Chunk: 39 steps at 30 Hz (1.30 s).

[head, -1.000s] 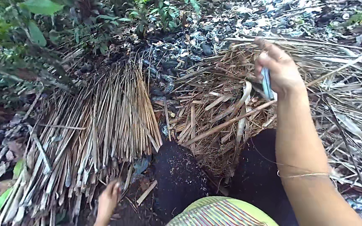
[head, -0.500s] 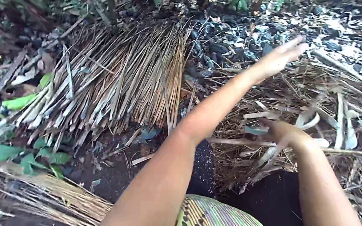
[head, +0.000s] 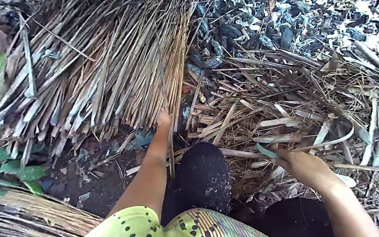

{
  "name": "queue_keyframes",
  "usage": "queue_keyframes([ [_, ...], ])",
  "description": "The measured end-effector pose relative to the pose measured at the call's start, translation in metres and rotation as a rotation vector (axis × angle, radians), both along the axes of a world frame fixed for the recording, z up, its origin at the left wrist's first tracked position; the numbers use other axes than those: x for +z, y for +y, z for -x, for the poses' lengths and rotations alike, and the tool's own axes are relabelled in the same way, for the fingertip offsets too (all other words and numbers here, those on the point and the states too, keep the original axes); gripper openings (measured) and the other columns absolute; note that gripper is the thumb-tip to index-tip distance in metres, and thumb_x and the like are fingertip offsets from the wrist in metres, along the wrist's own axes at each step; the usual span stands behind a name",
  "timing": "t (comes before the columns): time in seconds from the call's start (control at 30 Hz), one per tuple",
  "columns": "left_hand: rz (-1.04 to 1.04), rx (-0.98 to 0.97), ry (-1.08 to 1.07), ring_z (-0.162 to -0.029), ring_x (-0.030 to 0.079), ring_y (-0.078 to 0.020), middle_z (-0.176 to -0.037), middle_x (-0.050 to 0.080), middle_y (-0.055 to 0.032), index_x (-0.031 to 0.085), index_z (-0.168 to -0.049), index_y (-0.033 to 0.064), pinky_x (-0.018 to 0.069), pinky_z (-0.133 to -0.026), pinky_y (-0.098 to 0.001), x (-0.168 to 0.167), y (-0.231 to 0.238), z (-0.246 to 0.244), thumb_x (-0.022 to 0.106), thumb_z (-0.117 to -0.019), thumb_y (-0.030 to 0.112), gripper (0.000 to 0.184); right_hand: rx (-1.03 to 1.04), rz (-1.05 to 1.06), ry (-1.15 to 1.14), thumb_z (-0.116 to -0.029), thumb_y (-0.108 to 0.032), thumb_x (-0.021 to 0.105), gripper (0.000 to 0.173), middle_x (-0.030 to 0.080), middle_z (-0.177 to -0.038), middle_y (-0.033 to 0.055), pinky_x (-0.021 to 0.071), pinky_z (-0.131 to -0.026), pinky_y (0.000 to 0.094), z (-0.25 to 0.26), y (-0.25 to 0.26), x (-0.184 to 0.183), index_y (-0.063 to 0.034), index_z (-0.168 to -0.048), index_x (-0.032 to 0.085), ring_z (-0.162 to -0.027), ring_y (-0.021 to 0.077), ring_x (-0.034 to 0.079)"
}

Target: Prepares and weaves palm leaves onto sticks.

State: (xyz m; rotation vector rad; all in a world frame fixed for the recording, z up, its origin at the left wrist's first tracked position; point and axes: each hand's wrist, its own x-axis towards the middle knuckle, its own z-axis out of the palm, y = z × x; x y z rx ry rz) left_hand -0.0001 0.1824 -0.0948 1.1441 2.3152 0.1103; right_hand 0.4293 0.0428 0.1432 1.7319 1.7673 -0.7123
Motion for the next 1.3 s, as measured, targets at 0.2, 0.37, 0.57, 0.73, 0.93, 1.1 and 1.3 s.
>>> queue_keyframes([
  [0.2,0.125,-0.048,0.063,-0.123,0.059,-0.0506,-0.148,0.046,-0.0328,0.028,-0.157,0.0019,0.0512,-0.095,-0.0649,-0.031,-0.026,-0.002,0.069,-0.0947,0.018,0.076,0.013,-0.032,-0.014,-0.1066,-0.04,0.052,0.044,0.07,-0.112,0.0265,0.046,-0.093,0.0685,0.004,0.001,-0.001,-0.0085,-0.136,0.062,-0.107,0.0491,0.066],
  [0.37,-0.065,0.169,-0.164,-0.123,0.06,-0.0477,-0.13,0.061,-0.0326,0.046,-0.147,-0.0021,0.0461,-0.103,-0.0641,-0.015,-0.045,0.002,0.054,-0.1038,0.02,0.049,0.015,-0.113,0.022,-0.106,-0.038,0.054,0.042,0.071,-0.109,0.0257,0.0453,-0.093,0.0688,0.005,-0.002,0.006,-0.0099,-0.136,0.064,-0.104,0.0482,0.067],
  [0.57,-0.299,0.267,-0.547,-0.079,0.07,-0.0217,-0.115,0.071,-0.0174,0.044,-0.147,-0.0004,0.0557,-0.074,-0.0396,0.014,-0.094,0.008,0.024,-0.1144,0.02,0.044,0.092,-0.389,0.19,-0.1051,-0.034,0.057,0.039,0.072,-0.101,0.0268,0.0473,-0.085,0.072,0.004,-0.013,0.013,-0.0105,-0.135,0.065,-0.094,0.0514,0.069],
  [0.73,-0.42,0.175,-0.621,-0.076,0.067,-0.0179,-0.105,0.07,-0.0167,0.044,-0.146,-0.0009,0.0552,-0.07,-0.0343,0.082,-0.109,-0.007,0.032,-0.1138,0.022,0.042,0.199,-0.662,0.394,-0.1043,-0.03,0.058,0.037,0.073,-0.101,0.0245,0.0501,-0.08,0.0683,0.025,-0.02,0.013,-0.0036,-0.129,0.068,-0.089,0.0471,0.071],
  [0.93,-0.415,-0.282,-0.619,-0.088,0.069,-0.0203,-0.114,0.07,-0.0161,0.045,-0.15,0.0014,0.0576,-0.08,-0.0391,0.18,-0.118,-0.044,0.048,-0.1081,0.013,0.043,0.251,-0.843,0.567,-0.1028,-0.025,0.058,0.037,0.073,-0.1,0.018,0.0528,-0.073,0.0588,0.061,-0.028,0.025,-0.0045,-0.132,0.066,-0.083,0.0377,0.072],
  [1.1,-0.218,-0.396,-0.59,-0.1,0.065,-0.0187,-0.111,0.069,-0.017,0.062,-0.127,-0.0059,0.0513,-0.095,-0.0385,0.158,-0.169,-0.041,0.049,-0.1077,0.018,0.033,0.212,-0.968,0.59,-0.1062,-0.032,0.047,0.045,0.073,-0.108,0.0221,0.0502,-0.081,0.0671,0.047,-0.029,0.027,-0.0048,-0.138,0.062,-0.092,0.0438,0.072],
  [1.3,-0.311,-0.449,-0.453,-0.084,0.068,-0.0197,-0.107,0.07,-0.0137,0.056,-0.141,0.0051,0.0563,-0.08,-0.0389,0.239,-0.157,-0.057,0.041,-0.111,0.024,0.039,0.256,-0.987,0.637,-0.1054,-0.029,0.05,0.043,0.073,-0.108,0.0242,0.0487,-0.08,0.0704,0.053,-0.032,0.03,-0.003,-0.137,0.063,-0.092,0.0471,0.071],
])
